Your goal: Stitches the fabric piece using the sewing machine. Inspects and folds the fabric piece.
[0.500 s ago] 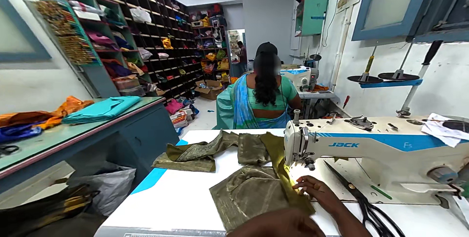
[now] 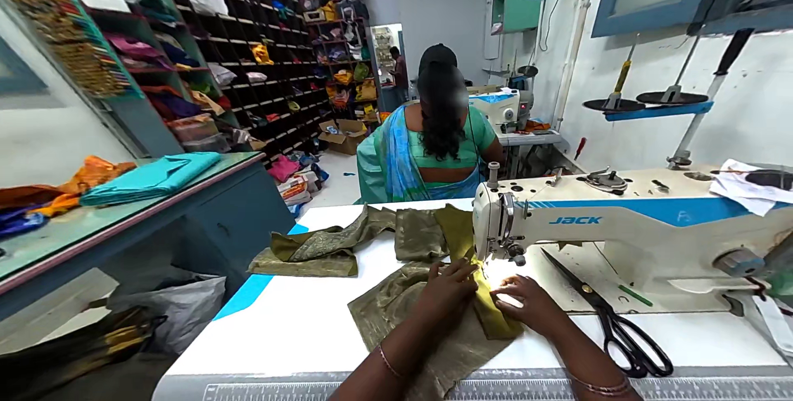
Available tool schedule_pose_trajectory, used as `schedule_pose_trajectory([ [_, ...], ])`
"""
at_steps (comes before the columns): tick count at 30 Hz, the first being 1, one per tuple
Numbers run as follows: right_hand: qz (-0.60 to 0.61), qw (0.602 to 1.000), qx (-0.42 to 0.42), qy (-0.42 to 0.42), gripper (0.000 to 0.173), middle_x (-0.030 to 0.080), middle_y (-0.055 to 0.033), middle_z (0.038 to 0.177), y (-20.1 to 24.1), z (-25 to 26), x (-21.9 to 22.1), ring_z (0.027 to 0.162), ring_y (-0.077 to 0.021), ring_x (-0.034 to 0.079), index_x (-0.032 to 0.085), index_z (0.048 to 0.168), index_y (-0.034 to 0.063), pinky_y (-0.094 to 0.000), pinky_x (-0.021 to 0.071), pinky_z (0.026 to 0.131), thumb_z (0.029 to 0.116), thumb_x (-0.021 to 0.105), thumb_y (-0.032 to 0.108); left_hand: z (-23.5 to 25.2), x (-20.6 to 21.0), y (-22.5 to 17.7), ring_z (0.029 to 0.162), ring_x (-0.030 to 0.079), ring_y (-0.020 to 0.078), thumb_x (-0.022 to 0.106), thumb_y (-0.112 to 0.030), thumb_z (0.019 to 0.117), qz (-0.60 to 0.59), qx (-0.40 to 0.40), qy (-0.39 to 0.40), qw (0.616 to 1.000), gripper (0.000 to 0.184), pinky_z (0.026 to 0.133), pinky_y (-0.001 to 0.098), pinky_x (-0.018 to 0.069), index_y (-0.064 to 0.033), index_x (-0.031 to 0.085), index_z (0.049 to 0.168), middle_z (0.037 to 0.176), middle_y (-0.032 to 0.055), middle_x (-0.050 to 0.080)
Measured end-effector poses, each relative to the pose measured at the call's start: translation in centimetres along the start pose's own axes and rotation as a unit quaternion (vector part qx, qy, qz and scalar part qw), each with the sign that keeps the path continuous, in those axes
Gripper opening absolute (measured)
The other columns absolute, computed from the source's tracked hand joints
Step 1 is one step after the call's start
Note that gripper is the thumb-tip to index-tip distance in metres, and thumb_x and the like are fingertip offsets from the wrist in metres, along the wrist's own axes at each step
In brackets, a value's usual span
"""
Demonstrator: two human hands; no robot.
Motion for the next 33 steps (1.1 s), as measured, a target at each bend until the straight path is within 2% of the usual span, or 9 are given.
schedule_pose_trajectory([
  [5, 0.020, 1.000, -0.001, -0.024, 0.021, 0.068, -0.0172, 0.113, -0.2, -0.2, -0.1, 0.111, -0.0302, 0.062, 0.080, 0.106, 0.0067, -0.0445, 0.0496, 0.099, 0.0913, 0.077, 0.021, -0.7, 0.2, -0.1, 0.145, 0.046, 0.0244, 0.062, -0.001, 0.0964, 0.046, 0.031, -0.022, 0.998, 0.028, 0.117, 0.0644, 0.0239, -0.0108, 0.075, 0.119, 0.143, 0.0016, 0.063],
  [9, 0.058, 0.997, 0.015, -0.040, 0.016, 0.068, -0.0166, 0.105, -0.2, -0.2, -0.5, 0.098, -0.0256, 0.065, 0.078, 0.097, 0.0020, -0.0409, 0.0544, 0.089, 0.0875, 0.081, 0.015, -1.0, 0.9, 0.1, 0.148, 0.041, 0.0204, 0.066, -0.005, 0.0938, 0.045, 0.051, -0.008, 0.998, 0.029, 0.119, 0.0616, 0.0233, -0.0111, 0.073, 0.122, 0.150, -0.0011, 0.058],
  [14, 0.058, 0.995, 0.041, -0.066, 0.012, 0.069, -0.0152, 0.097, -0.2, -0.4, -1.2, 0.085, -0.0225, 0.063, 0.073, 0.088, -0.0029, -0.0393, 0.0529, 0.079, 0.0912, 0.075, 0.009, 0.2, 1.3, -0.3, 0.149, 0.039, 0.0231, 0.069, -0.002, 0.0877, 0.063, 0.067, 0.021, 0.996, 0.062, 0.117, 0.0596, 0.0278, -0.0190, 0.058, 0.146, 0.155, -0.0022, 0.052],
  [17, 0.057, 0.990, 0.078, -0.107, 0.008, 0.067, -0.0154, 0.099, -0.4, -0.3, -1.5, 0.081, -0.0224, 0.062, 0.072, 0.100, -0.0036, -0.0385, 0.0525, 0.075, 0.0936, 0.068, 0.000, 0.9, 1.7, -0.4, 0.145, 0.043, 0.0286, 0.068, 0.002, 0.0862, 0.072, 0.030, 0.058, 0.995, 0.063, 0.112, 0.0596, 0.0329, -0.0179, 0.060, 0.145, 0.154, -0.0011, 0.053],
  [20, 0.045, 0.989, 0.097, -0.099, 0.028, 0.066, -0.0176, 0.110, -0.7, 0.2, -1.3, 0.090, -0.0256, 0.064, 0.067, 0.123, -0.0015, -0.0410, 0.0530, 0.081, 0.0959, 0.060, -0.003, 0.9, 2.1, -0.3, 0.141, 0.045, 0.0309, 0.063, 0.006, 0.0888, 0.036, -0.009, 0.079, 0.996, 0.063, 0.106, 0.0611, 0.0382, -0.0169, 0.057, 0.147, 0.154, 0.0008, 0.052],
  [22, 0.009, 0.993, 0.099, -0.067, 0.037, 0.064, -0.0190, 0.116, -0.5, 0.7, -1.0, 0.095, -0.0286, 0.063, 0.063, 0.134, 0.0017, -0.0445, 0.0524, 0.085, 0.0979, 0.056, -0.001, 0.8, 2.3, 0.0, 0.143, 0.043, 0.0304, 0.060, 0.006, 0.0898, 0.010, -0.025, 0.085, 0.996, 0.065, 0.104, 0.0629, 0.0384, -0.0218, 0.056, 0.148, 0.154, -0.0006, 0.051],
  [24, -0.021, 0.993, 0.113, -0.025, 0.038, 0.061, -0.0213, 0.123, -0.3, 1.3, -0.9, 0.102, -0.0321, 0.063, 0.061, 0.138, 0.0014, -0.0474, 0.0510, 0.091, 0.1005, 0.055, 0.002, 0.8, 2.4, 0.1, 0.144, 0.041, 0.0299, 0.061, 0.004, 0.0898, 0.001, -0.028, 0.090, 0.996, 0.066, 0.104, 0.0641, 0.0366, -0.0275, 0.057, 0.147, 0.155, -0.0009, 0.050],
  [27, -0.095, 0.985, 0.138, 0.042, 0.041, 0.057, -0.0197, 0.141, -0.5, 2.6, -0.9, 0.120, -0.0342, 0.062, 0.058, 0.145, 0.0102, -0.0520, 0.0473, 0.102, 0.1042, 0.052, 0.009, 1.3, 2.5, 0.3, 0.144, 0.041, 0.0300, 0.063, 0.004, 0.0879, -0.010, -0.022, 0.082, 0.996, 0.065, 0.103, 0.0654, 0.0364, -0.0282, 0.060, 0.144, 0.154, 0.0004, 0.051],
  [33, -0.173, 0.975, 0.134, 0.027, 0.040, 0.064, -0.0155, 0.134, -0.4, 3.7, -0.7, 0.111, -0.0351, 0.067, 0.067, 0.138, 0.0245, -0.0563, 0.0508, 0.091, 0.1032, 0.052, 0.011, 1.9, 2.5, 0.7, 0.143, 0.042, 0.0298, 0.061, 0.005, 0.0870, -0.024, -0.020, 0.076, 0.997, 0.065, 0.102, 0.0655, 0.0359, -0.0291, 0.062, 0.142, 0.151, -0.0009, 0.053],
])
Point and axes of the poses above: each hand's wrist, its own z-axis towards the middle knuckle, its own x-axis out of the palm, y = z × x, the point moved 6 cm from there along z, towards the middle knuckle
